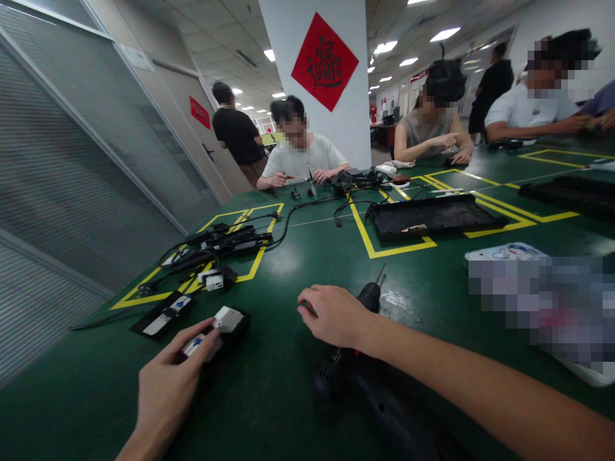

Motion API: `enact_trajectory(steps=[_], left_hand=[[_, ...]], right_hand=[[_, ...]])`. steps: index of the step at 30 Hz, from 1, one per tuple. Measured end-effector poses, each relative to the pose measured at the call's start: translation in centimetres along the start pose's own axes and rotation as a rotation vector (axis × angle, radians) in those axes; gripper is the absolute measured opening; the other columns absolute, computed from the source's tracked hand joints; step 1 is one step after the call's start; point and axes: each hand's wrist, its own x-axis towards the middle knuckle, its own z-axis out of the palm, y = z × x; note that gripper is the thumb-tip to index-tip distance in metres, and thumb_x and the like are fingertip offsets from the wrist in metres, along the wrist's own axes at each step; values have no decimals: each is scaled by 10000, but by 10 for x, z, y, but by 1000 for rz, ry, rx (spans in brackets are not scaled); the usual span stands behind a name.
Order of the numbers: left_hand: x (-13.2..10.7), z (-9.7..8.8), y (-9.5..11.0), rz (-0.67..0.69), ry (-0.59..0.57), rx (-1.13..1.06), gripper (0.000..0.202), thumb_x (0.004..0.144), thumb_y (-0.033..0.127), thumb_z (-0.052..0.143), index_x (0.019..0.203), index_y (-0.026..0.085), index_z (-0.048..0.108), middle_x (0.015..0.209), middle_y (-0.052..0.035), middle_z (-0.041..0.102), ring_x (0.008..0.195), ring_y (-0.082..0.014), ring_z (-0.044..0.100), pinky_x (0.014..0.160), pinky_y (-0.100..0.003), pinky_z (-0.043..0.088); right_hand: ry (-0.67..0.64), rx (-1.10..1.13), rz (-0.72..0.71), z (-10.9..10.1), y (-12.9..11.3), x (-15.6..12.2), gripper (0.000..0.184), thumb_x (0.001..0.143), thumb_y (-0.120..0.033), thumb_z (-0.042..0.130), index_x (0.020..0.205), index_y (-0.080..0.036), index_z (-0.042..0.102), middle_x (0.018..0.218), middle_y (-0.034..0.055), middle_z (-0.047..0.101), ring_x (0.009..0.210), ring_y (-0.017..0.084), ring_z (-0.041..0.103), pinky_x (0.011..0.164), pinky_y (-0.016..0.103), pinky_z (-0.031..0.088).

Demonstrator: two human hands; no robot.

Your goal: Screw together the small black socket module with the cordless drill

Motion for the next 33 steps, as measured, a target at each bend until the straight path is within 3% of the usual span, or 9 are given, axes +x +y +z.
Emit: enact_trajectory(steps=[2, 5, 11, 14, 17, 20, 24, 27, 33], left_hand=[[-1, 15, 24, 100, -111, -83, 421, 744, 541, 586, 1102, 324, 626, 1079, 13, 657, 880, -244, 648, 642, -335, 558], [0, 41, 54, 303, -180, -254, 360, 756, 453, 618, 1048, 245, 651, 1109, -25, 640, 1025, -249, 600, 828, -345, 520], [9, 91, 107, 682, -354, -457, 255, 784, 296, 633, 1024, 210, 655, 1038, -58, 642, 959, -199, 615, 842, -323, 510], [17, 114, 121, 899, -381, -460, 235, 787, 247, 631, 1017, 211, 658, 1086, -70, 632, 1023, -207, 595, 900, -351, 493], [25, 130, 126, 1073, -387, -453, 271, 784, 218, 632, 1054, 218, 649, 1115, -81, 626, 1077, -215, 572, 933, -379, 486], [33, 135, 128, 1128, -421, -448, 284, 791, 210, 627, 1075, 224, 642, 1116, -81, 635, 1106, -215, 562, 954, -393, 482], [41, 135, 129, 1133, -433, -456, 276, 793, 238, 636, 1068, 225, 645, 1089, -75, 659, 1144, -223, 545, 989, -419, 457], [45, 138, 129, 1150, -436, -456, 267, 795, 242, 637, 1060, 217, 652, 1064, -74, 672, 1168, -226, 532, 1017, -427, 431], [56, 154, 142, 1184, -473, -506, 277, 803, 249, 628, 1075, 204, 648, 1071, -79, 673, 1200, -226, 507, 1013, -424, 433]], right_hand=[[23, 49, 32, -5, 3, 4, 195, 909, -276, 474, 982, -153, 607, 880, 38, 645, 771, 155, 611, 722, 324, 506], [73, 98, 84, -14, 10, 10, 258, 908, -301, 459, 1088, -159, 578, 997, 78, 621, 813, 157, 603, 760, 306, 502], [72, 135, 72, -27, 27, 17, 424, 869, -299, 519, 1265, -150, 483, 1226, 111, 544, 1107, 197, 530, 996, 338, 409], [12, 135, 49, -27, 38, 19, 385, 877, -223, 507, 1246, -114, 505, 1206, 127, 588, 1125, 215, 535, 990, 377, 417], [-49, 129, 21, -28, 54, 21, 257, 867, -152, 530, 1115, -128, 589, 1110, 89, 638, 1051, 221, 577, 927, 435, 451], [-90, 139, -13, -29, 68, 22, 261, 850, -144, 562, 1109, -145, 595, 1129, 72, 615, 1042, 209, 571, 912, 416, 456], [-115, 138, -11, -27, 75, 23, 456, 751, -168, 676, 1192, -156, 561, 1128, 80, 588, 1032, 192, 556, 930, 338, 441], [-98, 105, 24, -24, 74, 25, 541, 712, -207, 724, 1215, -166, 530, 1129, 78, 564, 1032, 212, 542, 914, 373, 442], [-82, 0, 119, -23, 86, 32, 360, 806, -316, 647, 1118, -163, 554, 1093, 61, 584, 1020, 241, 551, 856, 447, 463]])
